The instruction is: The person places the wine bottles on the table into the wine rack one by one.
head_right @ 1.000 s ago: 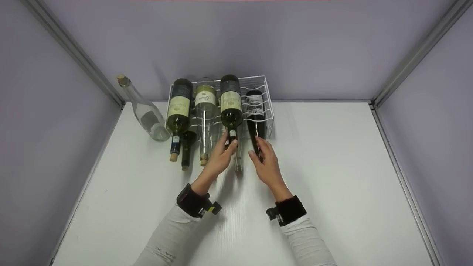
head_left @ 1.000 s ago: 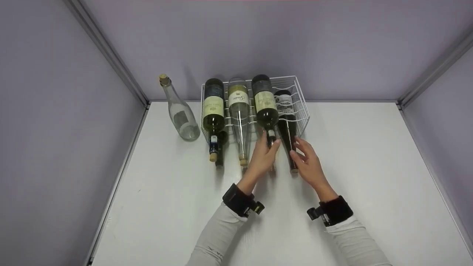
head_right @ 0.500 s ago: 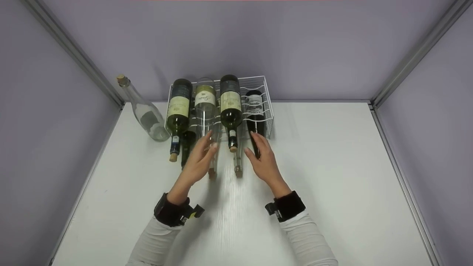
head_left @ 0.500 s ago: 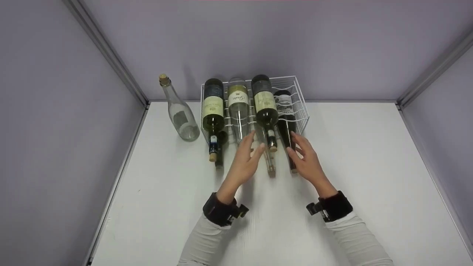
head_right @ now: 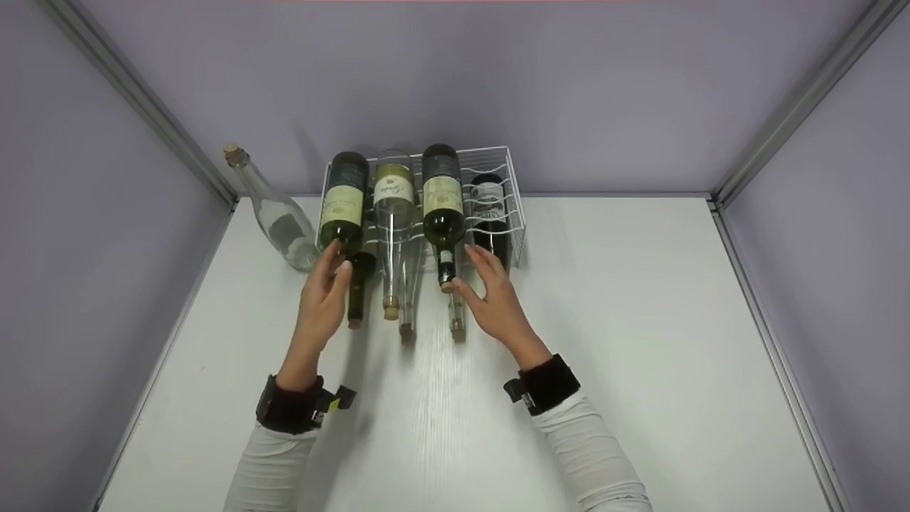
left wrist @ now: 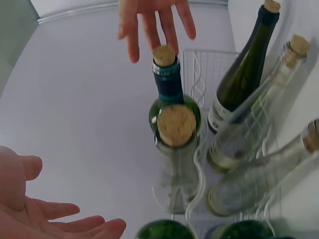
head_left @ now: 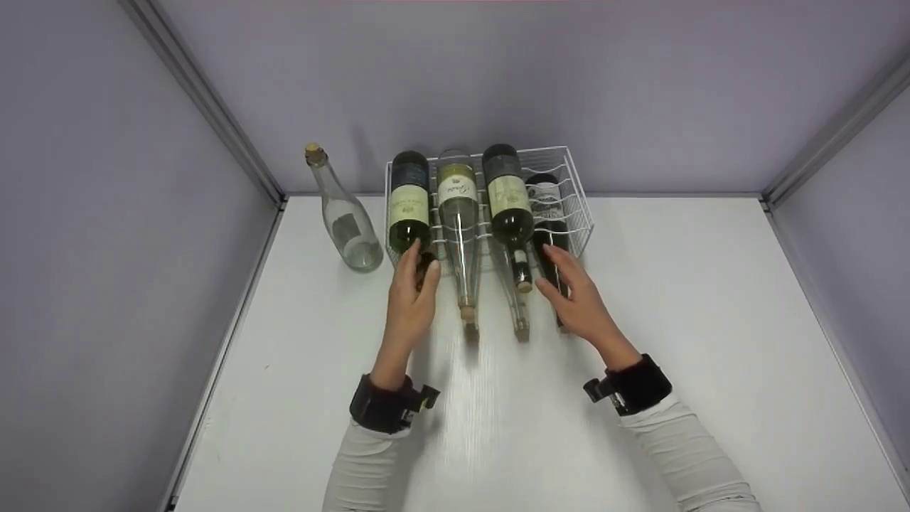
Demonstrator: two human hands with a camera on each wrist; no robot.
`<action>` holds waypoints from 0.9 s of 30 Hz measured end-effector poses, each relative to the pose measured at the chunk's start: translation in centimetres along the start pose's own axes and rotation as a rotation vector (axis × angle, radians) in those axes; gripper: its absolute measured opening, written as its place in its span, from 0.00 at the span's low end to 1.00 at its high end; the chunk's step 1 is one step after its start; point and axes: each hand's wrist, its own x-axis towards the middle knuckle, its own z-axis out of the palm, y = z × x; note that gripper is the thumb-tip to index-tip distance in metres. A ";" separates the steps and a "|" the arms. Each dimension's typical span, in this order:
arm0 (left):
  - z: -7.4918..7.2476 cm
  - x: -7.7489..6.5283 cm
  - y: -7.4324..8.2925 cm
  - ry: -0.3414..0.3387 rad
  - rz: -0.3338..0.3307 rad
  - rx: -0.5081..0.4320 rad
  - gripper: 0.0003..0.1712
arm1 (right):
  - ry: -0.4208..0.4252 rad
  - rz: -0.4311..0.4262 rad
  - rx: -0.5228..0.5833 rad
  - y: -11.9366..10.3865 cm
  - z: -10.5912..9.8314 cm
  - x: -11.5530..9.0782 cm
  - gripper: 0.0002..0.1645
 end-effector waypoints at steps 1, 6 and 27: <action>-0.3 0.1 -0.2 0.015 -0.001 0.000 0.34 | -0.006 -0.006 -0.012 -0.1 0.0 0.1 0.35; -1.8 0.6 -1.3 0.090 0.000 0.021 0.34 | -0.027 -0.030 -0.055 -0.8 0.1 0.8 0.36; -6.4 3.8 -7.8 0.306 -0.183 0.119 0.37 | -0.103 -0.114 -0.109 -3.7 1.2 3.5 0.37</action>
